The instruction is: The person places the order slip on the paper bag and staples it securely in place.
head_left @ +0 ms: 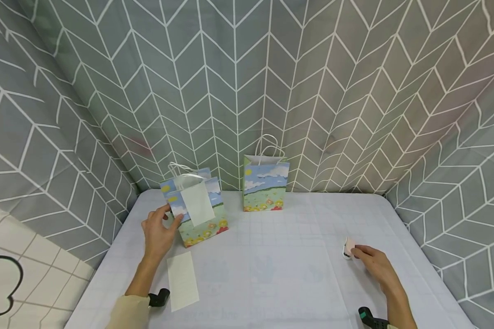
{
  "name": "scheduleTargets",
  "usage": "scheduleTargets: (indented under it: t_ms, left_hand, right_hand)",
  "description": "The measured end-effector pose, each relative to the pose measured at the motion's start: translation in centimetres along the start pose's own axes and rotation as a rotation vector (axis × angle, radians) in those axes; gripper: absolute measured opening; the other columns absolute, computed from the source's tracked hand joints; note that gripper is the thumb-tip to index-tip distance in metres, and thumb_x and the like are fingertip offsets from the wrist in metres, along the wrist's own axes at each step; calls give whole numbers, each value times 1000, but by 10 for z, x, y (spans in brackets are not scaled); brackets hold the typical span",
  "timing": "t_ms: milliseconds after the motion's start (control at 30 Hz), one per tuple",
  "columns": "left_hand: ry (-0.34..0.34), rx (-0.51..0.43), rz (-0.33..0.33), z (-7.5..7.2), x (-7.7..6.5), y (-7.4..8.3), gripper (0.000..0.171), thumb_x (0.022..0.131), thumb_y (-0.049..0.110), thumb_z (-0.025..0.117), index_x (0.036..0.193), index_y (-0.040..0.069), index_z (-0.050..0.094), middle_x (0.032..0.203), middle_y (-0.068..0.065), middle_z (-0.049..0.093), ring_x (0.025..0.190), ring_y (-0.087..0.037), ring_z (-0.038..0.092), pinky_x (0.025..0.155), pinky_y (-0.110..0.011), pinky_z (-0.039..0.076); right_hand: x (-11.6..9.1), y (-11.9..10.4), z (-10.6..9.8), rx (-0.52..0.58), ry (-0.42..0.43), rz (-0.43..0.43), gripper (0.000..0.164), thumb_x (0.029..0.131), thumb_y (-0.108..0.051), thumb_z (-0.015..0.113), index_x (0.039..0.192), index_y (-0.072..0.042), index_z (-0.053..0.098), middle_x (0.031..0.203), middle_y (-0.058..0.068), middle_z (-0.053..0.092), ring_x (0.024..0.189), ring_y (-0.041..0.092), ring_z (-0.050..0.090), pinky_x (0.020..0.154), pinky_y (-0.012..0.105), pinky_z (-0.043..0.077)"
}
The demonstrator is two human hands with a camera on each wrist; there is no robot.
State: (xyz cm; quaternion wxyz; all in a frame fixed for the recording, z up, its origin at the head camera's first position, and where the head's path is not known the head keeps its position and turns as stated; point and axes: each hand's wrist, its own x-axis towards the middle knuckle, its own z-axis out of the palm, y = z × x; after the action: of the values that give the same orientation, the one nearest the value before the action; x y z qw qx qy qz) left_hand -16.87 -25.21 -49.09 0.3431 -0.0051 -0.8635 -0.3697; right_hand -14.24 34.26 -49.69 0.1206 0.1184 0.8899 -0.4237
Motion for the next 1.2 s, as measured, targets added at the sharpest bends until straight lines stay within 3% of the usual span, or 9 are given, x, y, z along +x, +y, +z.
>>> scheduleTargets:
  t_ms: [333, 467, 733, 1000, 1200]
  left_hand:
    - [21, 5, -61, -2, 7, -5, 44, 86, 13, 81, 124, 0, 64, 102, -19, 68, 86, -26, 47, 84, -50, 22]
    - [18, 1, -75, -2, 8, -5, 45, 86, 13, 81, 125, 0, 63, 109, -19, 68, 88, -25, 48, 84, -49, 22]
    - [18, -9, -66, -1, 4, -5, 52, 86, 14, 81, 132, 1, 61, 118, -18, 68, 89, -27, 51, 82, -48, 23]
    - [-9, -4, -111, -4, -2, -8, 59, 87, 21, 81, 139, 6, 57, 128, -13, 67, 90, -21, 49, 84, -48, 23]
    - [-20, -18, -119, -11, -8, -13, 60, 88, 25, 81, 141, 12, 57, 127, -7, 68, 88, -16, 48, 85, -47, 23]
  right_hand:
    - [2, 1, 0, 4, 2, -2, 77, 103, -51, 49, 146, 12, 40, 142, 34, 49, 133, 50, 42, 103, 61, 40]
    - [1, 1, 0, 8, 6, -1, 77, 103, -51, 49, 147, 12, 39, 143, 34, 48, 133, 50, 42, 104, 61, 39]
    - [0, 0, 2, 18, 18, 11, 76, 103, -50, 49, 147, 11, 39, 145, 35, 45, 133, 50, 42, 104, 62, 39]
    - [0, -1, 0, 27, 8, 12, 76, 103, -51, 47, 151, 7, 35, 153, 36, 32, 136, 51, 37, 105, 62, 37]
    - [5, -3, 2, -29, 119, -9, 75, 101, -51, 51, 152, 3, 36, 146, 33, 40, 127, 51, 30, 95, 59, 35]
